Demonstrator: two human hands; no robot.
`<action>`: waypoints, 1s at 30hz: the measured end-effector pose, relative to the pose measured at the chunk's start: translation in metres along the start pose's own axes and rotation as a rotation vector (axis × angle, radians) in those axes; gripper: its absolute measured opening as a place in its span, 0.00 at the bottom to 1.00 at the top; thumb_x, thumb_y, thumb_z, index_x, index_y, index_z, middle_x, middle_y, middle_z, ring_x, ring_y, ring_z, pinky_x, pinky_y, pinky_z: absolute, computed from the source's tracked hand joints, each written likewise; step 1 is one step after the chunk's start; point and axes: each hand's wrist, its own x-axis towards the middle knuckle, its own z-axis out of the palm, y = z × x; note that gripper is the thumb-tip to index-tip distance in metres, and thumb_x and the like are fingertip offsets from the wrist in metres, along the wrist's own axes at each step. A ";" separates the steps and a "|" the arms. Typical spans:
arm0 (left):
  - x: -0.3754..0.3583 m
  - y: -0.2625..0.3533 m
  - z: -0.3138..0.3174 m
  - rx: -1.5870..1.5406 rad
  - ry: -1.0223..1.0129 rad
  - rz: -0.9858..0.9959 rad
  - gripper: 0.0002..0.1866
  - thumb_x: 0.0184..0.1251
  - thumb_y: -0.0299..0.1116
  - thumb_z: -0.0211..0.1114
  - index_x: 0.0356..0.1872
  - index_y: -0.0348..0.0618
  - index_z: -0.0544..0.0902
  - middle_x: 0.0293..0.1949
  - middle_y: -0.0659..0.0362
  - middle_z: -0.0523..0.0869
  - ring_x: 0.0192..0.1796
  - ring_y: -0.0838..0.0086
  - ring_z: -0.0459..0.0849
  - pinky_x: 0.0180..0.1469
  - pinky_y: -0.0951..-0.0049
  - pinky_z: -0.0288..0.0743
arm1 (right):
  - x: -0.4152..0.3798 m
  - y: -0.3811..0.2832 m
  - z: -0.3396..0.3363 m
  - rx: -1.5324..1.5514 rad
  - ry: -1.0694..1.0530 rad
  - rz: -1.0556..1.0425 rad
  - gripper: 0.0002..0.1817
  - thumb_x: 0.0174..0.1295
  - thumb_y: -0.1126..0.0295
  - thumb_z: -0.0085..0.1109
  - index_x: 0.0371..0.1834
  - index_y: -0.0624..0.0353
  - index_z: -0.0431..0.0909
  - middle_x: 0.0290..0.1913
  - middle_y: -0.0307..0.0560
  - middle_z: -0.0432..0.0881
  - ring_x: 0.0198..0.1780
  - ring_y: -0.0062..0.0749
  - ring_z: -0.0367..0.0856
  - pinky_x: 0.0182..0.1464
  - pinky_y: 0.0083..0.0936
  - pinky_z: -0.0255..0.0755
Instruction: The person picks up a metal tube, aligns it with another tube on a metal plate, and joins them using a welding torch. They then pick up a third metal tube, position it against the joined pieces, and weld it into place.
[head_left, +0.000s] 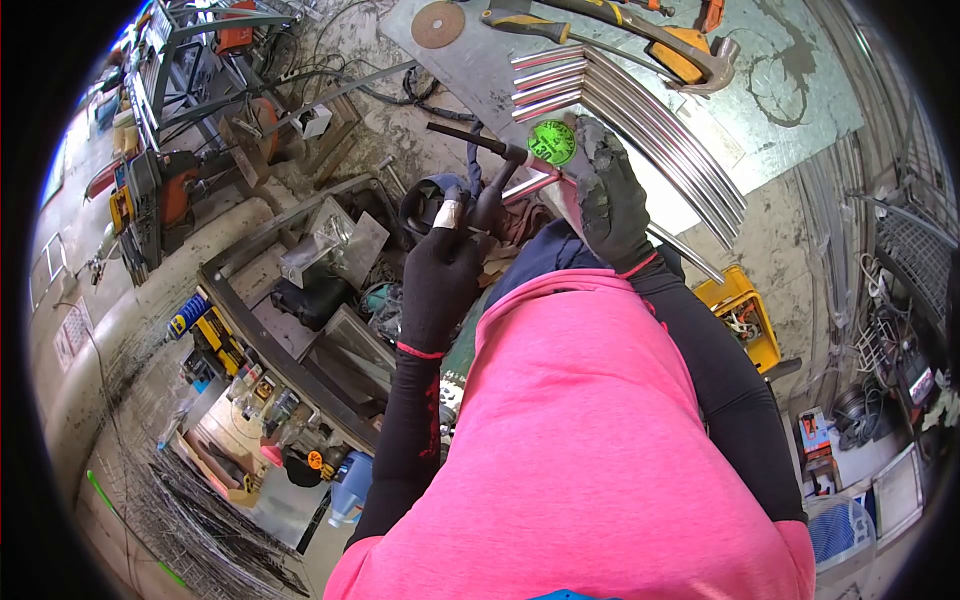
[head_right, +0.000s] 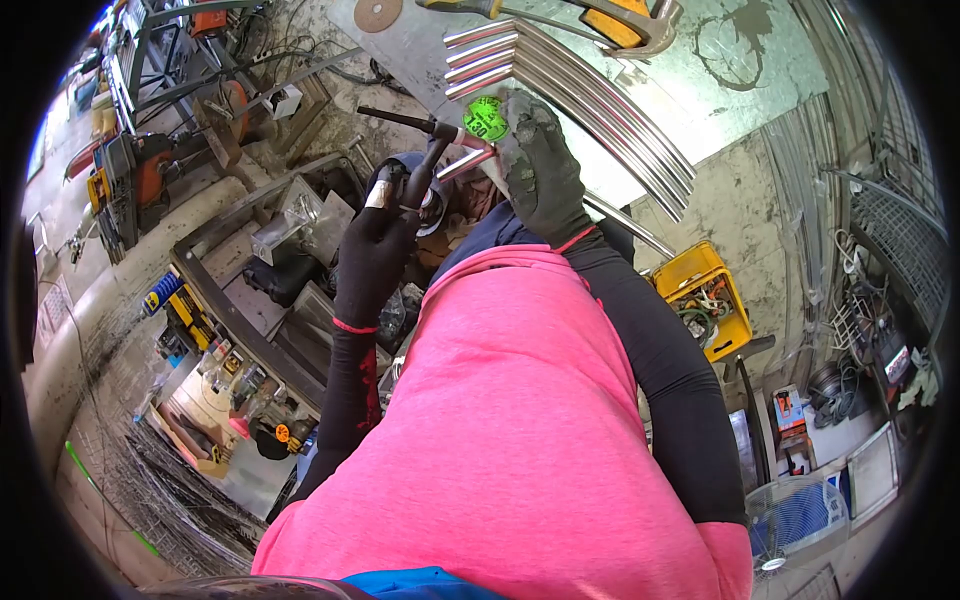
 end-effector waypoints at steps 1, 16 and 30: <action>0.000 -0.002 0.001 -0.038 0.000 0.019 0.19 0.75 0.34 0.71 0.57 0.29 0.89 0.36 0.46 0.94 0.37 0.72 0.92 0.43 0.66 0.83 | 0.001 -0.002 -0.001 -0.023 0.014 -0.017 0.31 0.82 0.57 0.50 0.79 0.68 0.71 0.74 0.74 0.76 0.73 0.75 0.77 0.73 0.52 0.74; -0.007 -0.006 0.008 0.014 0.068 0.116 0.12 0.75 0.32 0.72 0.48 0.31 0.88 0.33 0.46 0.92 0.32 0.62 0.90 0.38 0.63 0.78 | -0.006 0.002 -0.003 -0.014 0.008 -0.041 0.30 0.83 0.56 0.48 0.77 0.70 0.71 0.72 0.75 0.78 0.72 0.80 0.76 0.74 0.57 0.72; -0.007 -0.025 0.018 0.027 0.084 0.210 0.21 0.78 0.29 0.70 0.67 0.33 0.84 0.35 0.57 0.91 0.37 0.81 0.84 0.41 0.70 0.80 | -0.005 -0.001 -0.002 -0.061 0.026 -0.002 0.28 0.83 0.60 0.50 0.77 0.69 0.72 0.72 0.76 0.78 0.70 0.77 0.79 0.71 0.53 0.76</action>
